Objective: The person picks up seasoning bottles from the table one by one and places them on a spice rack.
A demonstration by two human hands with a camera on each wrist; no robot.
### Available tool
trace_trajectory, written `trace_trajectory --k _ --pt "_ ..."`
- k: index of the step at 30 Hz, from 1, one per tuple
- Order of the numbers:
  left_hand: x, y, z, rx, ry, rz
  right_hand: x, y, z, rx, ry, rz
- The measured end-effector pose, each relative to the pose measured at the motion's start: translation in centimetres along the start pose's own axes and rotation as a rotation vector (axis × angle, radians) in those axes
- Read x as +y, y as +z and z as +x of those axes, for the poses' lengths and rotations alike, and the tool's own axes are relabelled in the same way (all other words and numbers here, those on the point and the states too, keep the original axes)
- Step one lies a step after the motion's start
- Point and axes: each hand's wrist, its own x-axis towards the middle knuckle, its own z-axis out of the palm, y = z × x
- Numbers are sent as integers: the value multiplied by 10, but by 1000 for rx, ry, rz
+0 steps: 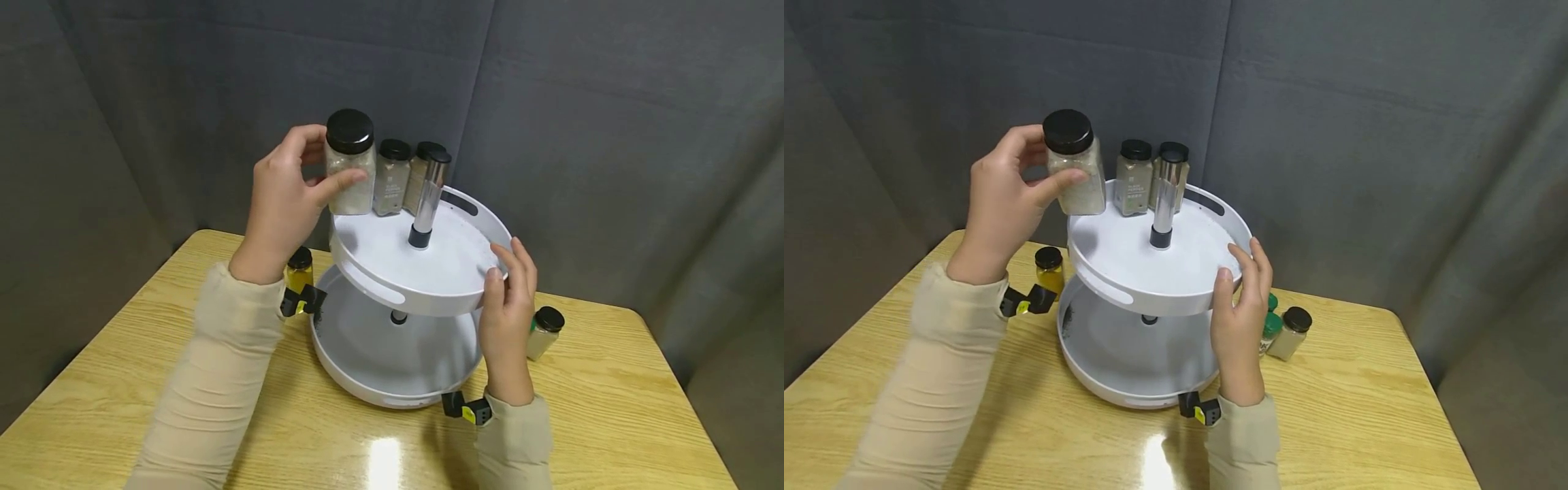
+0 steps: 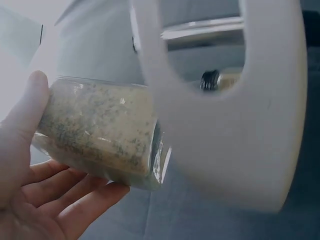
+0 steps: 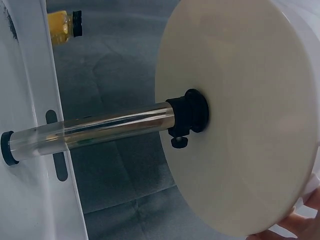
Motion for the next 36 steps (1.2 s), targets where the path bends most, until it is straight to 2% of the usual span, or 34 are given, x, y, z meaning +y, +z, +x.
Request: trace_trajectory --k 2,7,20,36 --pt "0 5 -1 -10 13 -6 0 0 0 -4 8 -2" --pt "-2 14 -4 -50 -4 -6 0 0 -3 -12 36 -8" --pt "-18 24 -13 -89 -59 -3 -1 -1 -4 -12 41 -14" --pt "-28 25 -24 -111 -93 14 -3 0 -2 -22 33 -13"
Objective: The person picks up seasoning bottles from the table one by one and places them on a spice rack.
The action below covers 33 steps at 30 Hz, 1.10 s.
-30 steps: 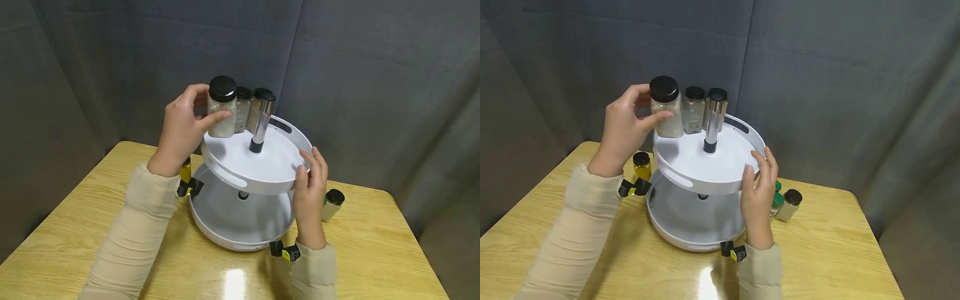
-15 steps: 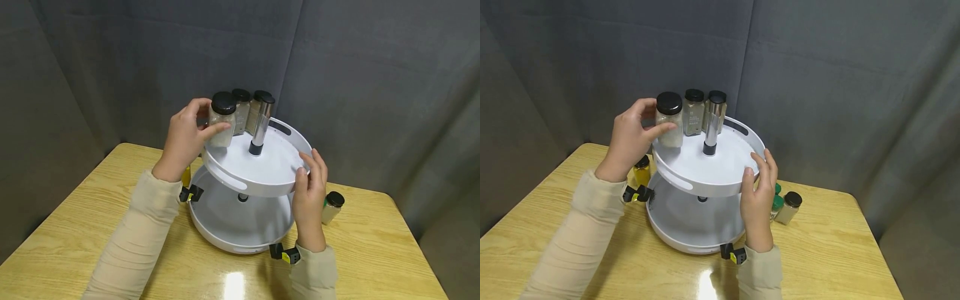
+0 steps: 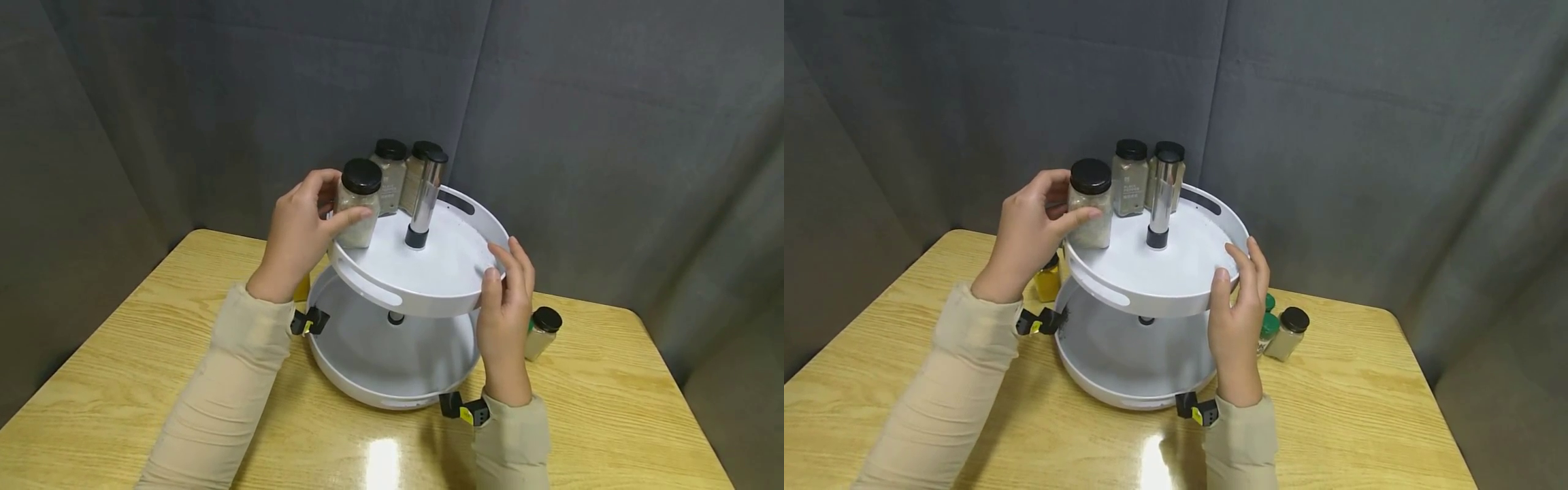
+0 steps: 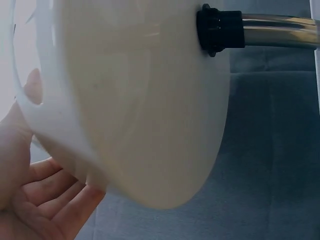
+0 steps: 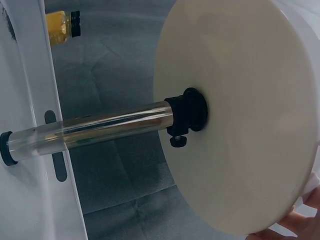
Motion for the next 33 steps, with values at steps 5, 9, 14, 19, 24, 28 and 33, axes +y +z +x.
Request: trace_trajectory --k 5,9,14,19,24,28,33 --pt "-4 2 -2 10 -11 4 -1 1 0 0 -1 5" --pt "-6 4 -3 22 -21 30 -2 2 0 2 -5 8" --pt "-9 7 -3 30 -48 39 -2 1 0 12 -29 7" --pt "-10 7 -1 31 -73 54 -4 1 2 9 -38 15" --pt "-11 9 -5 30 -98 50 -4 2 0 7 -22 19" --pt "-15 11 -11 40 -126 42 -3 2 -4 -7 -11 22" --pt "-17 13 -14 48 -129 38 -2 4 -5 -1 -15 22"
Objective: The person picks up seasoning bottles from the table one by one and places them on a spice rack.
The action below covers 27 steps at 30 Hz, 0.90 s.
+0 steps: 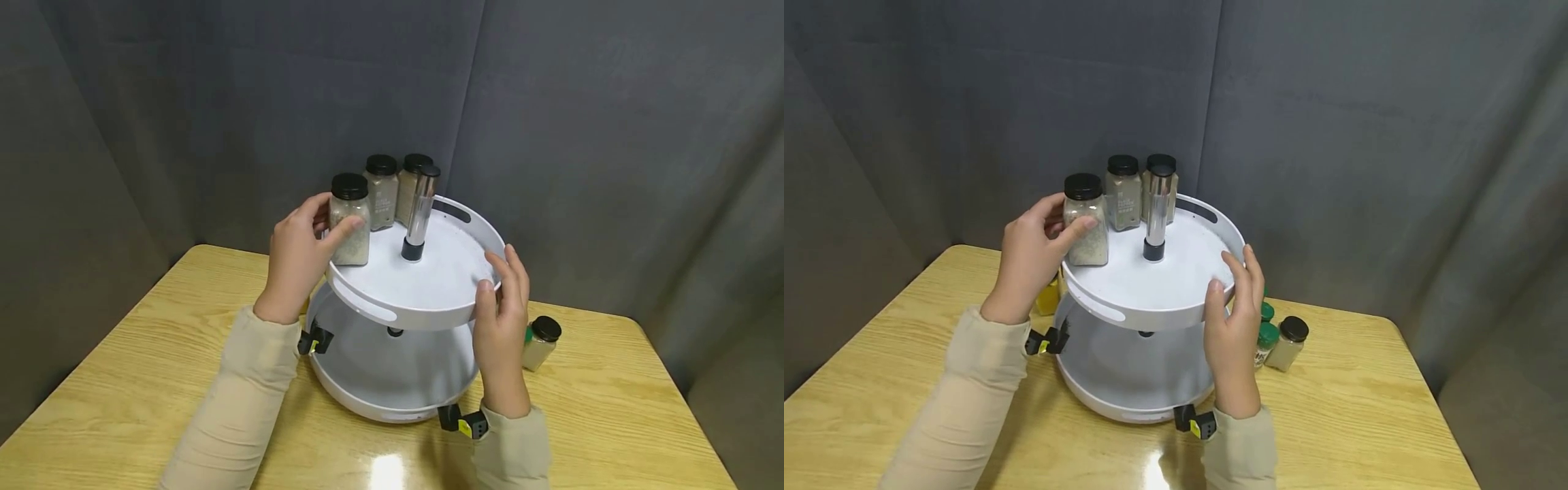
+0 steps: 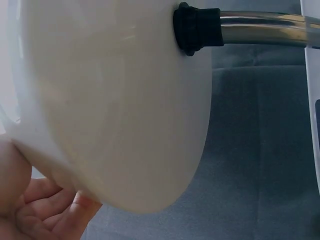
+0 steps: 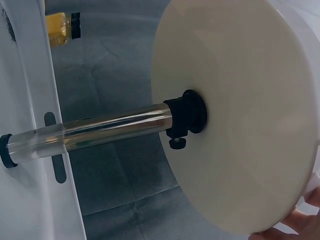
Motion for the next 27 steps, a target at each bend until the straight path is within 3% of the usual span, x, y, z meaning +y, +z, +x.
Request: trace_trajectory --k 20,27 --pt "-2 2 6 45 -13 -90 3 8 5 14 11 -5" --pt "-5 4 5 107 48 -153 2 8 6 21 13 -12"
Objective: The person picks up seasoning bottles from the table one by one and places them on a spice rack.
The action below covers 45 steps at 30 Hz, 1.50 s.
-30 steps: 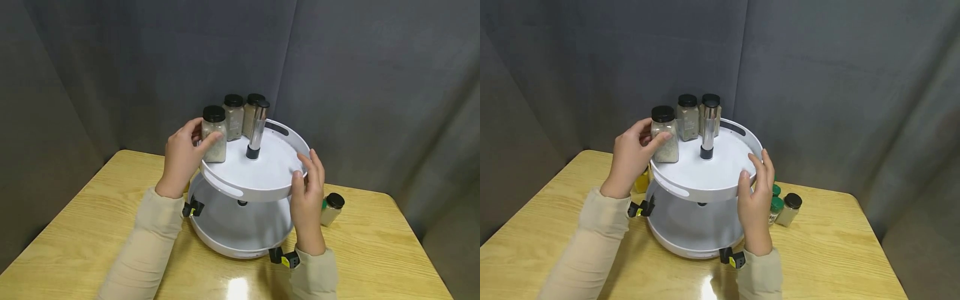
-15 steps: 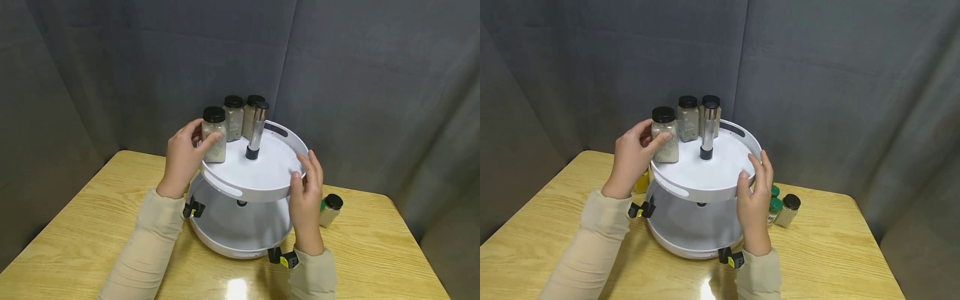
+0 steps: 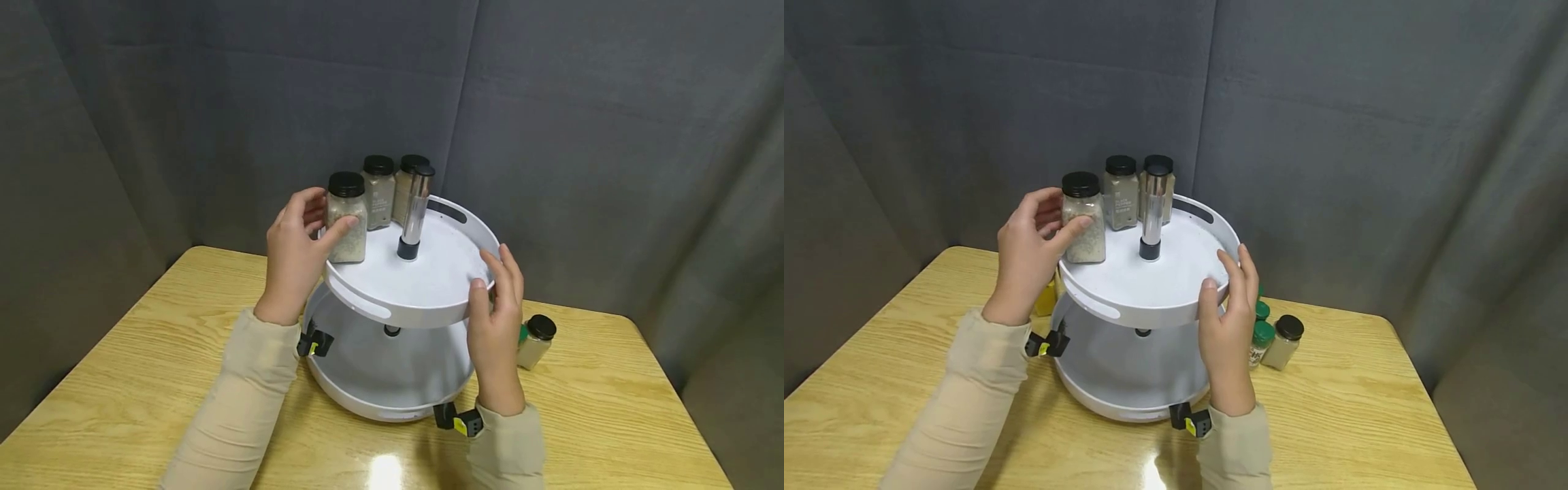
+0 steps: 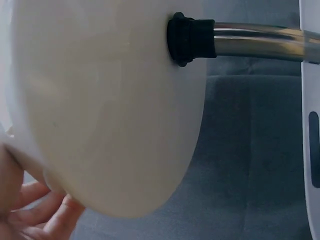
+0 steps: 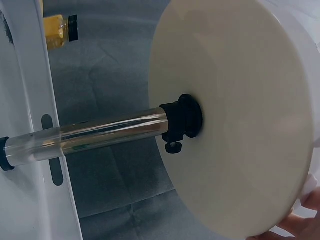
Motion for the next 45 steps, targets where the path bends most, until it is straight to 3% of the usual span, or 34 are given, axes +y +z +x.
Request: trace_trajectory --k 7,17,31,38,45 --pt "-7 -2 -6 72 109 -67 -3 1 -1 -6 1 -12" --pt "-22 -12 -18 82 127 -66 -5 -1 1 3 -3 -12" --pt "-61 -24 -37 78 -2 -4 -6 -3 -2 3 2 -10" --pt "-77 -25 -38 55 -42 29 -8 -2 -1 14 -30 3" --pt "-93 -28 -40 -4 -159 73 -8 -2 -2 7 -24 6"
